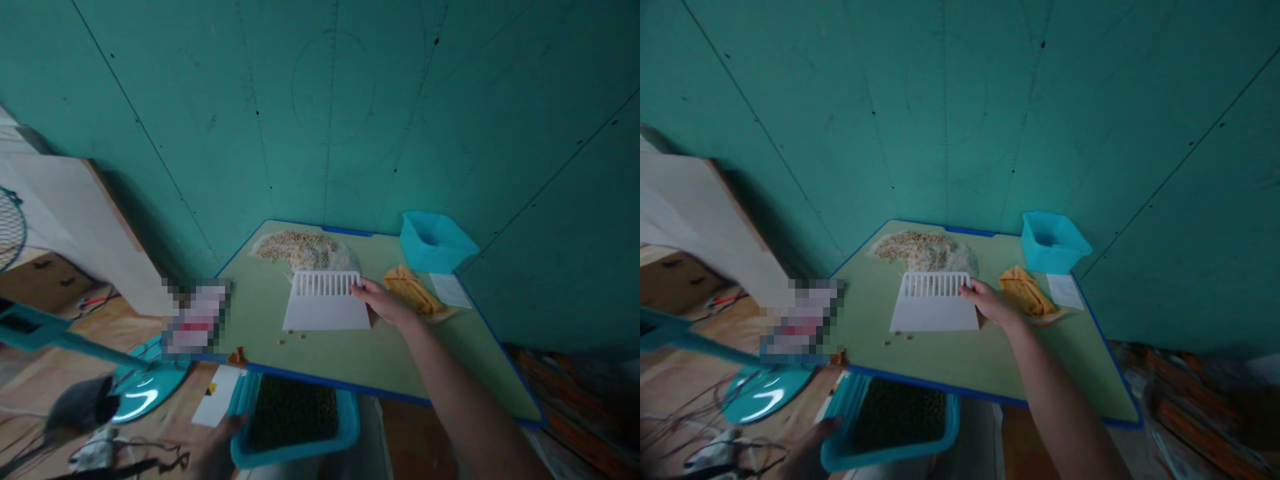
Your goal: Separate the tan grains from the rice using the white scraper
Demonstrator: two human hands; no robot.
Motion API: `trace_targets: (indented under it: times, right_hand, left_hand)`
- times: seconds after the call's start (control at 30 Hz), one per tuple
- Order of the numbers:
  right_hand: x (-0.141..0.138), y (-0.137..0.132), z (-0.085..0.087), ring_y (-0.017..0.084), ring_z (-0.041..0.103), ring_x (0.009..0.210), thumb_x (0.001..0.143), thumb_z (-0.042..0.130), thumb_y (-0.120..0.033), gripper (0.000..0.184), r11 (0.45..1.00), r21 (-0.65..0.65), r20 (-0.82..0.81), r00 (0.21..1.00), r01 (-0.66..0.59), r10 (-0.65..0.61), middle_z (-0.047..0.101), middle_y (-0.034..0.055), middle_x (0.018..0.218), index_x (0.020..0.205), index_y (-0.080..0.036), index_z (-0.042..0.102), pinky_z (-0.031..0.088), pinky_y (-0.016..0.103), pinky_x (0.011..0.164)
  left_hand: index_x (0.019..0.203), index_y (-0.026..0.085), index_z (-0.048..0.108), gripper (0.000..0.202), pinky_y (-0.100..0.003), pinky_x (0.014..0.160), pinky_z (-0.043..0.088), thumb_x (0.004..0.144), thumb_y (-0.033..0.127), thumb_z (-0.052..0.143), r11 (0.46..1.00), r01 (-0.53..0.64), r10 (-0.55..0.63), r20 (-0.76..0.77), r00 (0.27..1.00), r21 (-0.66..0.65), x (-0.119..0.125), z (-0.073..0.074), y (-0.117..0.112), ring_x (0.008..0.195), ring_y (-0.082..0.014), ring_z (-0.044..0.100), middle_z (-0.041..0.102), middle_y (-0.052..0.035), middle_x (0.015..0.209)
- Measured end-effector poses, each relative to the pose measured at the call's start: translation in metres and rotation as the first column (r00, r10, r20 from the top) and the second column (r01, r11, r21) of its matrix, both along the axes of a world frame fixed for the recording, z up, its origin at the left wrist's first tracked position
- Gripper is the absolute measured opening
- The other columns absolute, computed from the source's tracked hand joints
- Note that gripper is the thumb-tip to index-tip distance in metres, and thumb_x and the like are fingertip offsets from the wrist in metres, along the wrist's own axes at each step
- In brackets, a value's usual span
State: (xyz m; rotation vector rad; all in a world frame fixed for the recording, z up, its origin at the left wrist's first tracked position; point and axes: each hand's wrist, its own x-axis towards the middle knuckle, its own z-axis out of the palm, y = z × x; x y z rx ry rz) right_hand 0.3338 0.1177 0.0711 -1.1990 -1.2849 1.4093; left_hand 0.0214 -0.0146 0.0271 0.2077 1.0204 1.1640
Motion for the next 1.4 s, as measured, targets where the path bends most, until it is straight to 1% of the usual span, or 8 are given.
trace_targets:
  times: [0.17,0.37,0.6,0.77,0.93,1.1,1.27,1.4]
  right_hand:
    - [0.000,-0.004,0.002,0.014,0.054,0.065,0.072,0.058,-0.045,0.032,0.999,-0.007,0.024,0.999,-0.032,0.033,0.060,-0.0005,0.072,0.087,-0.018,0.056,0.040,0.024,0.059]
    - [-0.005,-0.008,0.003,0.014,0.053,0.067,0.073,0.057,-0.045,0.030,0.999,0.004,0.050,0.998,-0.041,0.041,0.058,-0.0002,0.074,0.086,-0.017,0.057,0.039,0.025,0.060]
    - [-0.011,-0.014,0.004,0.012,0.050,0.064,0.075,0.055,-0.042,0.026,1.000,0.021,0.066,0.998,-0.017,0.016,0.058,-0.0007,0.075,0.085,-0.017,0.057,0.037,0.023,0.058]
    - [-0.016,-0.019,0.003,0.011,0.048,0.061,0.076,0.053,-0.039,0.025,0.999,0.042,0.091,0.996,0.023,-0.027,0.056,-0.0017,0.071,0.088,-0.017,0.057,0.036,0.022,0.056]
    - [-0.021,-0.033,0.003,0.011,0.044,0.059,0.078,0.050,-0.038,0.022,0.993,0.074,0.210,0.972,0.088,-0.102,0.052,-0.0032,0.066,0.082,-0.017,0.056,0.032,0.022,0.054]
    - [-0.028,-0.044,0.003,0.012,0.045,0.061,0.080,0.046,-0.038,0.023,0.984,0.100,0.306,0.937,0.146,-0.170,0.050,-0.0025,0.067,0.081,-0.017,0.054,0.033,0.023,0.056]
    - [-0.035,-0.057,0.001,0.013,0.046,0.064,0.081,0.044,-0.041,0.025,0.977,0.127,0.356,0.911,0.173,-0.208,0.052,-0.0010,0.070,0.083,-0.017,0.053,0.034,0.023,0.057]
    - [-0.039,-0.071,0.001,0.013,0.045,0.061,0.081,0.043,-0.043,0.027,0.960,0.131,0.380,0.882,0.247,-0.278,0.051,-0.0015,0.066,0.078,-0.018,0.052,0.033,0.022,0.053]
  left_hand:
    - [0.090,0.020,0.071,0.028,-0.039,0.087,0.043,0.062,0.018,0.066,0.992,0.120,-0.118,-0.029,0.993,0.046,0.006,-0.001,0.004,0.109,-0.0323,0.051,0.073,-0.0022,0.095]
    - [0.089,0.024,0.071,0.031,-0.037,0.079,0.048,0.059,0.015,0.068,0.995,0.099,-0.099,-0.023,0.995,-0.012,0.002,-0.007,0.005,0.095,-0.0304,0.061,0.074,0.0005,0.089]
    - [0.091,0.019,0.071,0.037,-0.037,0.074,0.051,0.055,0.012,0.071,0.989,0.147,-0.148,-0.025,0.989,-0.021,-0.014,-0.005,0.023,0.083,-0.0308,0.065,0.075,-0.0039,0.081]
    - [0.084,0.020,0.073,0.031,-0.041,0.079,0.049,0.053,0.016,0.073,0.954,0.300,-0.300,-0.007,0.954,-0.027,-0.026,-0.011,0.044,0.087,-0.0335,0.064,0.076,-0.0039,0.078]
    - [0.079,0.026,0.074,0.029,-0.038,0.085,0.045,0.050,0.020,0.075,0.936,0.351,-0.351,0.019,0.936,-0.015,-0.024,-0.022,0.054,0.096,-0.0325,0.060,0.076,-0.0007,0.077]
    - [0.057,0.027,0.071,0.006,-0.042,0.081,0.048,0.054,0.023,0.073,0.926,0.378,-0.377,0.043,0.925,-0.021,-0.019,-0.018,0.051,0.094,-0.0333,0.061,0.074,0.0010,0.063]
    - [0.073,0.024,0.074,0.022,-0.034,0.083,0.046,0.052,0.023,0.075,0.936,0.353,-0.353,0.018,0.936,0.004,-0.018,-0.013,0.049,0.095,-0.0302,0.060,0.075,0.0004,0.070]
    - [0.078,0.025,0.073,0.026,-0.036,0.084,0.046,0.052,0.021,0.073,0.925,0.381,-0.381,0.039,0.924,-0.006,-0.010,-0.010,0.049,0.101,-0.0308,0.056,0.075,-0.0006,0.078]
